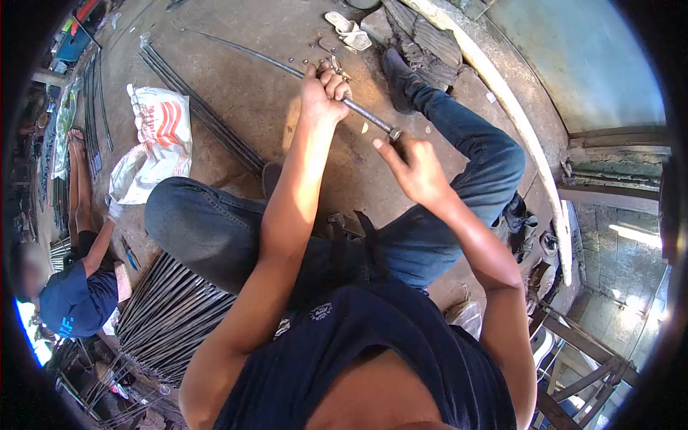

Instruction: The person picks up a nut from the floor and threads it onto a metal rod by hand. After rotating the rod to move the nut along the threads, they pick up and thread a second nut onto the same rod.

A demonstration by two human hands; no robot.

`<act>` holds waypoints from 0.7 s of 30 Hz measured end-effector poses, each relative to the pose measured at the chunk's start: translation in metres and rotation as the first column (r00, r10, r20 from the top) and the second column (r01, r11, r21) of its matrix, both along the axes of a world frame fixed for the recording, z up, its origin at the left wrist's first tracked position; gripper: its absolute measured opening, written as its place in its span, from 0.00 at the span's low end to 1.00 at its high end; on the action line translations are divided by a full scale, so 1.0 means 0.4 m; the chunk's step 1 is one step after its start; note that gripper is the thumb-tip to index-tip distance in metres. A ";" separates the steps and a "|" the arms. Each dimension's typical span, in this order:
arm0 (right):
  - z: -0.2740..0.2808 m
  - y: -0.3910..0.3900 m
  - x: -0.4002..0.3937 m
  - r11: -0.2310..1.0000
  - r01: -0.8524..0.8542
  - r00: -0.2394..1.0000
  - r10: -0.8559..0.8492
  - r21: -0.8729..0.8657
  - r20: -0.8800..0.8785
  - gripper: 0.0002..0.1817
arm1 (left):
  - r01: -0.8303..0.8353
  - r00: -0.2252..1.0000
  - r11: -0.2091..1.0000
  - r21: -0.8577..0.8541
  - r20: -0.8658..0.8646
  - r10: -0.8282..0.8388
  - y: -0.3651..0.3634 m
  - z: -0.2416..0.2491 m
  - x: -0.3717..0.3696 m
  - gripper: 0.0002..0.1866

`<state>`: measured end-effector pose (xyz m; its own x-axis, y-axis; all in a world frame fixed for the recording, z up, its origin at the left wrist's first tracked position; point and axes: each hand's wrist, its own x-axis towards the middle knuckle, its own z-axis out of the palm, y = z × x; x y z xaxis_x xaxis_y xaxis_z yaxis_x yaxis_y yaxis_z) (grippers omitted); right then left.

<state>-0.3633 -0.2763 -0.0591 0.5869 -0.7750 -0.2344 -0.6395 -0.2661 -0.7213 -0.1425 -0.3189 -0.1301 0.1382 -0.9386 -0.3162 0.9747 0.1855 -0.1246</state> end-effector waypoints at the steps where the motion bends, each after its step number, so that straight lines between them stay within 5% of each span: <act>1: 0.013 0.008 0.006 0.902 -0.020 0.998 -0.004 -0.431 -0.055 0.19 | -0.006 1.000 1.000 0.030 0.027 0.005 0.001 0.002 -0.002 0.28; 6: 0.016 -0.018 -0.007 0.589 -0.190 0.977 0.189 -0.786 -0.095 0.18 | -0.014 0.998 0.998 0.053 0.067 0.011 0.001 -0.004 -0.002 0.28; 11: -0.028 -0.032 0.002 0.707 -0.187 0.980 0.088 -0.682 -0.177 0.18 | -0.019 0.994 0.995 0.103 0.107 0.008 -0.008 -0.021 -0.015 0.27; 12: -0.040 -0.038 0.005 0.918 -0.028 0.999 0.012 -0.395 -0.043 0.20 | -0.020 0.994 0.995 0.102 0.107 0.009 -0.008 -0.025 -0.015 0.27; 13: -0.047 -0.049 0.006 0.993 0.110 0.993 -0.108 -0.038 0.055 0.22 | -0.003 0.993 0.992 0.123 0.116 -0.012 -0.008 -0.029 -0.016 0.27; 14: -0.039 -0.075 -0.009 0.800 0.256 0.955 -0.298 0.543 -0.011 0.23 | 0.015 0.992 0.989 0.146 0.125 -0.033 -0.008 -0.034 -0.017 0.26; 15: -0.018 -0.064 -0.009 0.799 0.254 0.955 -0.296 0.545 -0.011 0.23 | 0.013 0.992 0.989 0.148 0.125 -0.032 -0.008 -0.027 -0.018 0.26; 16: 0.000 -0.043 -0.012 0.981 0.170 0.984 -0.175 0.089 0.043 0.24 | 0.007 0.991 0.983 0.183 0.133 -0.032 -0.010 -0.014 -0.018 0.26; 17: 0.012 -0.028 -0.013 0.920 0.052 0.999 -0.042 -0.388 0.033 0.24 | 0.002 0.989 0.976 0.220 0.141 -0.034 -0.008 -0.005 -0.019 0.26; 18: 0.017 -0.022 -0.006 0.752 0.011 0.997 0.042 -0.659 0.065 0.24 | 0.005 0.989 0.975 0.224 0.143 -0.038 -0.006 -0.012 -0.016 0.26; 21: -0.015 -0.041 -0.012 0.773 -0.096 0.993 0.121 -0.627 -0.002 0.22 | 0.024 0.991 0.986 0.165 0.123 -0.045 -0.016 -0.025 -0.017 0.27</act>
<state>-0.3683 -0.2928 -0.0651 0.6741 -0.6740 0.3021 -0.5553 -0.7322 -0.3943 -0.1493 -0.3253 -0.1403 0.1552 -0.8806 -0.4476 0.9868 0.1594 0.0285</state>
